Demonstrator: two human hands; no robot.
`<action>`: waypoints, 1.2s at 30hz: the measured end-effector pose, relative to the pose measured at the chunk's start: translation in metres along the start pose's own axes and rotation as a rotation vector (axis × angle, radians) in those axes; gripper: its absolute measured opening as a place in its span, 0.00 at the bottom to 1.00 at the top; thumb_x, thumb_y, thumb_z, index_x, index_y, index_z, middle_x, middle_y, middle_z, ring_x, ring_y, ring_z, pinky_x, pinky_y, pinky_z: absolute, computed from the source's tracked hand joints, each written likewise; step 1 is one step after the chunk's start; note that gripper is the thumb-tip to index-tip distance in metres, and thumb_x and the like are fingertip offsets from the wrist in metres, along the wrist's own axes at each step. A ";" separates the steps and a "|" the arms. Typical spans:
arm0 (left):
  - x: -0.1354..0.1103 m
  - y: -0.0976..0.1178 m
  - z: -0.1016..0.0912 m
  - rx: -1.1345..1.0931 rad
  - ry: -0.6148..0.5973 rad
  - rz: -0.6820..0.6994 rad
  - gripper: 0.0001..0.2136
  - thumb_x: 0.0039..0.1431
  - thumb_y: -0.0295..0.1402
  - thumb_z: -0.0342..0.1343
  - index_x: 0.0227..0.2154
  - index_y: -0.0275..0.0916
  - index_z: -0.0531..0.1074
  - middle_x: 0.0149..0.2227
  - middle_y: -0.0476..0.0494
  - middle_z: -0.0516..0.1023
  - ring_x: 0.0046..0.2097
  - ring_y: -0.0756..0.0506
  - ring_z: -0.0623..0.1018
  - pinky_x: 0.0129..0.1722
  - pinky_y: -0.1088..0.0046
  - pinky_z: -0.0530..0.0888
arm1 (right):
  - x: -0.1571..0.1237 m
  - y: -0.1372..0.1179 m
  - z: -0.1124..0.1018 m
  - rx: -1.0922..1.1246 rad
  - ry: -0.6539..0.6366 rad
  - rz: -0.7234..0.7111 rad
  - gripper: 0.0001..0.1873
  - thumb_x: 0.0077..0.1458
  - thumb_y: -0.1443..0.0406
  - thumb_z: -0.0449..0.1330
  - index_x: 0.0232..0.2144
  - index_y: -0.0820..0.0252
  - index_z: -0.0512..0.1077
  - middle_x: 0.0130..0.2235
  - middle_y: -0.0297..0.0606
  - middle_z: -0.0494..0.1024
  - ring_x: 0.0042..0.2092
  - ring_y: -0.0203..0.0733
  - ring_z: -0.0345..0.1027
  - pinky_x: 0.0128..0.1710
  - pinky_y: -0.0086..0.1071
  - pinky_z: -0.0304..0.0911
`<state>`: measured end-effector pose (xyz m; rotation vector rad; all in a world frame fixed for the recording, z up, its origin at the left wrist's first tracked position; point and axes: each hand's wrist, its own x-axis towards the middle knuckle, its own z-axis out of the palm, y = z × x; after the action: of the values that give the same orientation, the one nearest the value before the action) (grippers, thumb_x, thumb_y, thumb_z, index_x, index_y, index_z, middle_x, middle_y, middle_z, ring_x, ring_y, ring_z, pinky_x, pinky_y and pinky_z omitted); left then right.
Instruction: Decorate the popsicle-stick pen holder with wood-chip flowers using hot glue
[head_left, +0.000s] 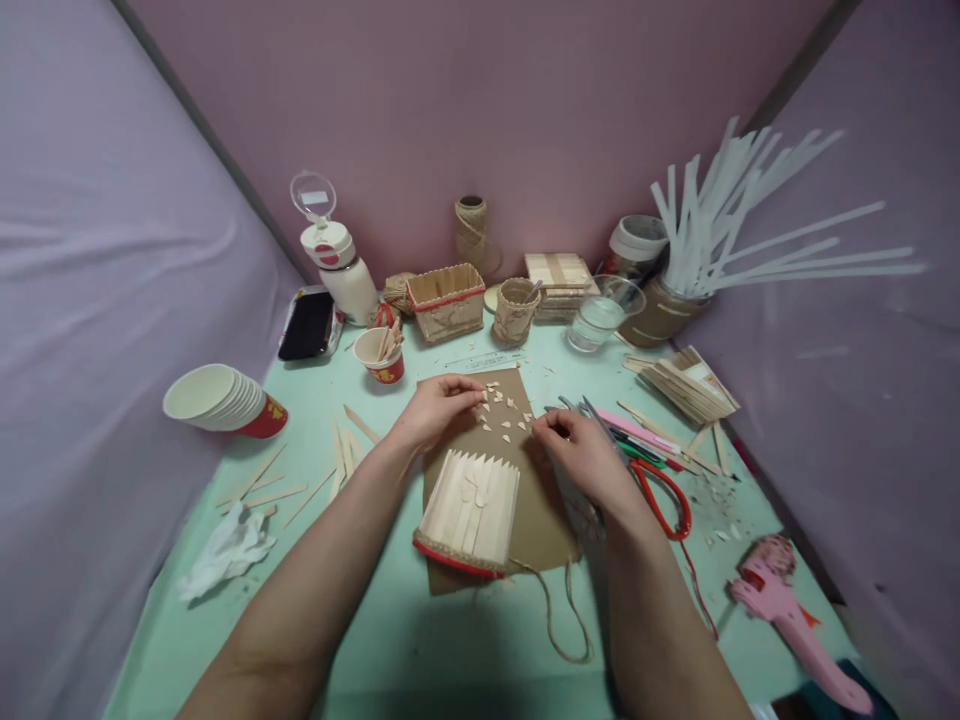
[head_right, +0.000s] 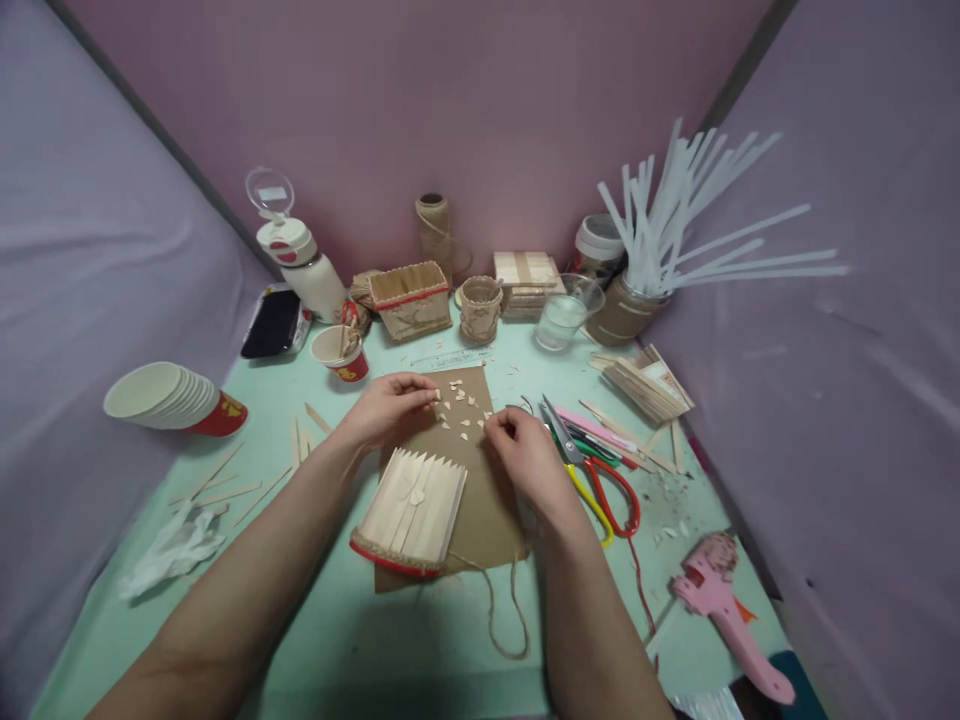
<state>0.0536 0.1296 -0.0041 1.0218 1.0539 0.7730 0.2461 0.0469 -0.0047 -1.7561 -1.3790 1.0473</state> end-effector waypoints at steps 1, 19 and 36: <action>-0.005 0.006 -0.004 0.021 0.019 0.030 0.12 0.39 0.35 0.68 0.26 0.34 0.75 0.25 0.48 0.75 0.25 0.54 0.70 0.28 0.77 0.68 | -0.006 -0.001 -0.003 -0.085 0.004 -0.007 0.10 0.53 0.60 0.54 0.25 0.59 0.71 0.27 0.34 0.75 0.30 0.40 0.66 0.31 0.31 0.56; -0.168 0.015 0.009 -0.014 0.170 0.032 0.07 0.42 0.34 0.68 0.24 0.40 0.77 0.25 0.47 0.75 0.29 0.50 0.71 0.30 0.76 0.69 | -0.079 0.027 0.008 -0.347 0.239 -0.149 0.11 0.58 0.63 0.51 0.35 0.59 0.72 0.38 0.43 0.73 0.42 0.47 0.67 0.44 0.39 0.60; -0.167 -0.073 0.111 -0.238 -0.036 -0.341 0.12 0.37 0.34 0.70 0.25 0.35 0.77 0.23 0.47 0.75 0.25 0.54 0.69 0.27 0.78 0.65 | -0.176 0.155 -0.129 -0.874 0.486 0.229 0.30 0.51 0.49 0.52 0.44 0.68 0.71 0.44 0.61 0.74 0.46 0.64 0.66 0.44 0.50 0.59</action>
<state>0.1076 -0.0769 -0.0022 0.6293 1.0427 0.5818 0.4078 -0.1623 -0.0468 -2.6063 -1.4196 0.0256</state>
